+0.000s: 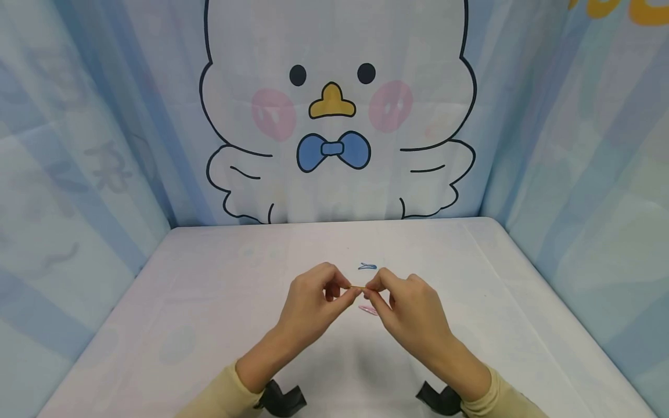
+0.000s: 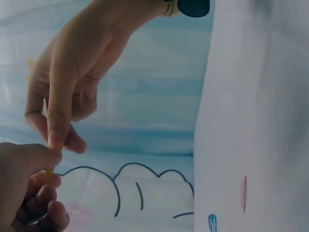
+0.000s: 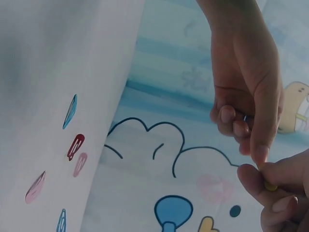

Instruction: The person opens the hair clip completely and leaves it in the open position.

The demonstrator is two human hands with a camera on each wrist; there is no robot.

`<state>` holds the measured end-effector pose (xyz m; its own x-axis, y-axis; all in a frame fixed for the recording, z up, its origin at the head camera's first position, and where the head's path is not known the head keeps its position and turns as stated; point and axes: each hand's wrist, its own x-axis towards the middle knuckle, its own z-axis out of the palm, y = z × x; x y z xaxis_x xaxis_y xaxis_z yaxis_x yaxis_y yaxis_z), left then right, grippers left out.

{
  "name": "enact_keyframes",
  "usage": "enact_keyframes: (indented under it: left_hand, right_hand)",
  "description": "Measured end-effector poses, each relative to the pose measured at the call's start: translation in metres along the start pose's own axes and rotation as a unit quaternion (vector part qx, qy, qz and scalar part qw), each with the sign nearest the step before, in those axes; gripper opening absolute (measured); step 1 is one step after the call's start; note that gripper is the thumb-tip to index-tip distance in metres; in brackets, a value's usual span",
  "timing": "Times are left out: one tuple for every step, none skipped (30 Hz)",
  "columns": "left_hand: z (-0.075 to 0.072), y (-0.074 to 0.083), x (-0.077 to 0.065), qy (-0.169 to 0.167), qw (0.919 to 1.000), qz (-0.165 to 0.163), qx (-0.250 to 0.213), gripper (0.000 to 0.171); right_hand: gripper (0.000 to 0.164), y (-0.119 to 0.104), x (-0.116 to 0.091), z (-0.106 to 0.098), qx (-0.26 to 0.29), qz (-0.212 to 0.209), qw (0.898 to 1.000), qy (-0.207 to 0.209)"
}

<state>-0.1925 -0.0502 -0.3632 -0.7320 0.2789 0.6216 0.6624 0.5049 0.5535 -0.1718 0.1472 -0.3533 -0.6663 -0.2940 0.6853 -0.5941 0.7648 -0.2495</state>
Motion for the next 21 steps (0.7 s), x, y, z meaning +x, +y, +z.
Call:
enact_keyframes:
  left_hand:
    - [-0.0003, 0.0002, 0.0000, 0.002, 1.0000, 0.000, -0.003, 0.017]
    - [-0.0006, 0.0004, 0.0000, 0.002, 1.0000, 0.001, -0.006, 0.018]
    - [-0.0006, 0.0004, -0.0001, 0.003, 0.9999, 0.001, -0.010, 0.018]
    - [-0.0005, 0.0001, -0.0002, 0.003, 0.9999, 0.002, -0.014, 0.019]
    - [-0.0003, -0.0003, -0.0003, 0.004, 0.9998, 0.002, -0.017, 0.019]
    - [0.0001, -0.0008, -0.0003, 0.005, 0.9998, 0.003, -0.021, 0.020]
    - [0.0008, -0.0011, -0.0005, 0.008, 0.9997, 0.004, -0.024, 0.021]
    - [0.0018, -0.0014, -0.0007, 0.011, 0.9996, 0.004, -0.025, 0.023]
    - [0.0028, -0.0017, -0.0009, 0.014, 0.9995, 0.008, -0.027, 0.026]
    - [0.0039, -0.0018, -0.0011, 0.016, 0.9994, 0.015, -0.028, 0.029]
    - [0.0051, -0.0018, -0.0013, 0.016, 0.9992, 0.024, -0.028, 0.032]
    - [0.0063, -0.0016, -0.0014, 0.016, 0.9989, 0.033, -0.029, 0.035]
    - [0.0073, -0.0010, -0.0013, 0.014, 0.9985, 0.042, -0.031, 0.036]
    - [0.0081, -0.0006, -0.0012, 0.012, 0.9981, 0.050, -0.033, 0.037]
    - [0.0087, -0.0002, -0.0010, 0.009, 0.9977, 0.058, -0.033, 0.036]
    - [0.0089, 0.0001, -0.0008, 0.008, 0.9976, 0.061, -0.032, 0.035]
    - [0.0088, 0.0004, -0.0005, 0.006, 0.9977, 0.060, -0.030, 0.034]
    - [0.0083, 0.0006, -0.0003, 0.006, 0.9979, 0.058, -0.028, 0.033]
    - [0.0078, 0.0007, -0.0002, 0.006, 0.9982, 0.054, -0.025, 0.032]
    - [0.0073, 0.0005, -0.0002, 0.005, 0.9985, 0.050, -0.021, 0.032]
    - [0.0067, 0.0004, -0.0002, 0.004, 0.9988, 0.046, -0.017, 0.031]
  right_hand:
    - [0.022, -0.0006, -0.0002, 0.0003, -0.001, -0.005, 1.000, 0.006]
    - [0.022, -0.0010, -0.0004, 0.0007, -0.001, -0.010, 1.000, 0.011]
    - [0.022, -0.0015, -0.0006, 0.0010, -0.002, -0.015, 1.000, 0.016]
    - [0.023, -0.0021, -0.0008, 0.0013, -0.002, -0.019, 1.000, 0.021]
    - [0.024, -0.0025, -0.0009, 0.0019, -0.002, -0.023, 0.999, 0.025]
    - [0.024, -0.0027, -0.0010, 0.0024, -0.001, -0.025, 0.999, 0.028]
    - [0.025, -0.0029, -0.0011, 0.0025, 0.000, -0.028, 0.999, 0.031]
    - [0.025, -0.0030, -0.0009, 0.0027, 0.001, -0.031, 0.999, 0.036]
    - [0.025, -0.0029, -0.0007, 0.0032, 0.001, -0.034, 0.999, 0.039]
    - [0.025, -0.0028, -0.0003, 0.0036, 0.002, -0.037, 0.998, 0.042]
    - [0.025, -0.0025, 0.0001, 0.0043, 0.004, -0.039, 0.998, 0.046]
    - [0.025, -0.0022, 0.0004, 0.0048, 0.005, -0.041, 0.998, 0.051]
    - [0.025, -0.0016, 0.0007, 0.0054, 0.005, -0.042, 0.998, 0.055]
    - [0.026, -0.0009, 0.0009, 0.0061, 0.006, -0.042, 0.997, 0.058]
    - [0.026, 0.0001, 0.0010, 0.0067, 0.007, -0.041, 0.997, 0.060]
    - [0.026, 0.0010, 0.0012, 0.0071, 0.008, -0.040, 0.997, 0.061]
    - [0.027, 0.0020, 0.0013, 0.0075, 0.009, -0.037, 0.997, 0.062]
    - [0.026, 0.0029, 0.0014, 0.0077, 0.009, -0.036, 0.997, 0.062]
    - [0.025, 0.0039, 0.0015, 0.0081, 0.009, -0.034, 0.998, 0.060]
    - [0.024, 0.0049, 0.0017, 0.0083, 0.009, -0.033, 0.998, 0.058]
    - [0.023, 0.0057, 0.0020, 0.0084, 0.008, -0.031, 0.998, 0.056]
